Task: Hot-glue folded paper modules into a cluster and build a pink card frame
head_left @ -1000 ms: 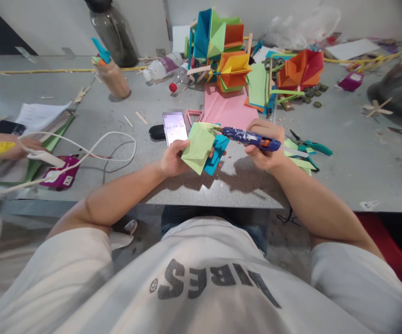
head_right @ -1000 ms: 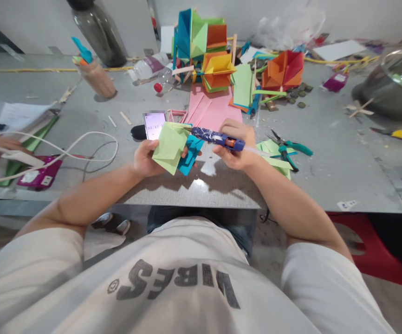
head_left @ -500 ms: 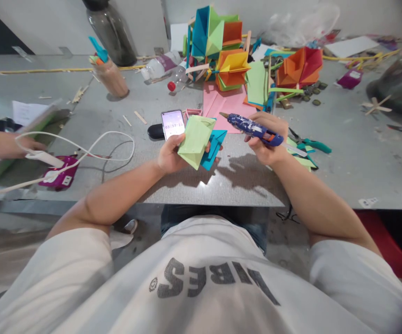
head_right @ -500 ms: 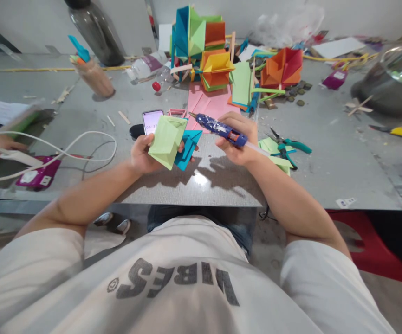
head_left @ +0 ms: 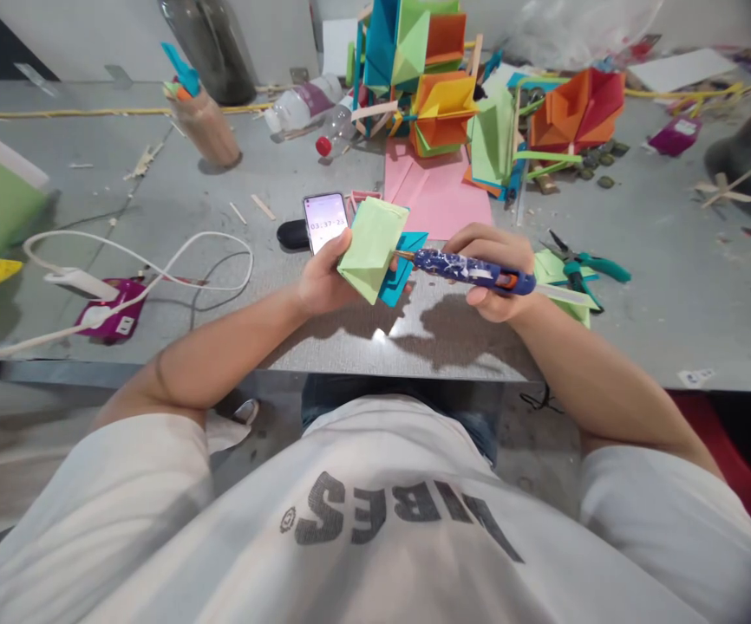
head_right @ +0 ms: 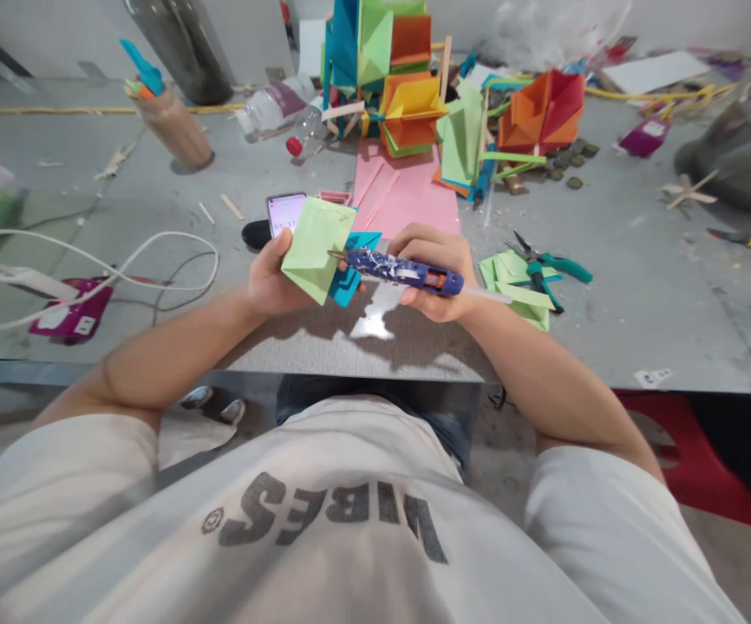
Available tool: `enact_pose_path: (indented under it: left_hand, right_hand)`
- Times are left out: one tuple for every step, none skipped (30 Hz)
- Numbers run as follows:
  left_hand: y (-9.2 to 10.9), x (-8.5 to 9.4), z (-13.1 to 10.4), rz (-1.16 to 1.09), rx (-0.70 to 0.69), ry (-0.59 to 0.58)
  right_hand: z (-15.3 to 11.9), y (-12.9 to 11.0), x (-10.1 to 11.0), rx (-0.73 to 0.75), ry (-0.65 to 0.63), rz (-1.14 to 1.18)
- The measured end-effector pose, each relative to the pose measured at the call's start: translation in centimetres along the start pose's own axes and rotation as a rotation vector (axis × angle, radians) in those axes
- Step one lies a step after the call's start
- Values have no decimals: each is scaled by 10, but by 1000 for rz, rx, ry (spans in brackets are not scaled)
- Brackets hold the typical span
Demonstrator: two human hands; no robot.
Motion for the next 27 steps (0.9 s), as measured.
enact_pose_path:
  left_hand:
    - [-1,2,1,2,0,-23]
    - [-2,5,1,6,-3,-44]
    - [-3,7,2,12,-8,-62]
    - [-4,9,3,19,-13,-77]
    - [-5,11,3,27,-16,-89]
    - [-5,12,4,36,-18,-101]
    - [-6,12,5,43,-21,-111]
    - [-6,13,5,50,-24,-120]
    - [-7,13,6,60,-26,-128]
    - [-7,14,6,75,-28,-134]
    - [-8,15,6,95,-29,-138]
    - [-9,15,6,122,-27,-143]
    - [-10,16,5,156,-23,-149]
    - [-11,17,5,192,-20,-159]
    - [-13,17,4,229,-18,-172]
    - [-14,17,4,260,-18,-185]
    - [-14,17,3,284,-22,-193]
    - [-13,16,3,299,-34,-190]
    - [-11,15,2,305,-50,-178]
    - [-6,14,2,304,-70,-155]
    - [2,13,1,301,-95,-123]
    - [12,11,0,300,-122,-87]
    - [24,10,-1,306,-149,-49]
    - [39,8,-3,323,-183,-10]
    - [56,7,-6,351,-230,27]
    - [73,6,-10,388,-282,61]
    - [89,5,-14,431,-314,86]
  right_hand:
    - [1,0,0,-8,1,0]
    - [2,-1,0,-16,0,1]
    - [4,-1,0,-25,-1,3]
    - [5,-2,0,-36,-3,6]
    - [6,-2,1,-49,-2,11]
    - [6,-2,1,-63,5,15]
    - [6,-2,1,-77,20,21]
    - [5,-2,0,-87,48,26]
    - [3,-2,-1,-95,84,33]
    - [1,-2,-2,-102,129,45]
    - [-1,-2,-5,-114,180,68]
    - [-4,-1,-8,-135,228,107]
    - [-6,0,-12,-171,267,162]
    - [-8,2,-16,-223,300,225]
    - [-9,4,-20,-285,327,285]
    - [-10,5,-24,-349,353,333]
    - [-11,7,-27,-404,382,364]
    - [-11,8,-28,-440,419,380]
    - [-10,8,-27,-457,463,386]
    - [-10,9,-25,-463,506,389]
    - [-8,11,-23,-468,543,393]
    - [-7,12,-21,-478,574,401]
    - [-6,14,-18,-495,597,413]
    - [-4,16,-16,-510,620,425]
    - [-3,18,-14,-518,643,437]
    - [-2,18,-13,-515,665,446]
    - [-1,19,-12,-500,684,453]
Point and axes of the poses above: each hand's wrist, its own z-axis towards the middle knuckle, its own x-axis out of the back of the hand, y = z × x, the point moved 4 cm from there along z, towards the middle knuckle, and after that the axes turned 11 degrees about -y, right-handed, at the moved point
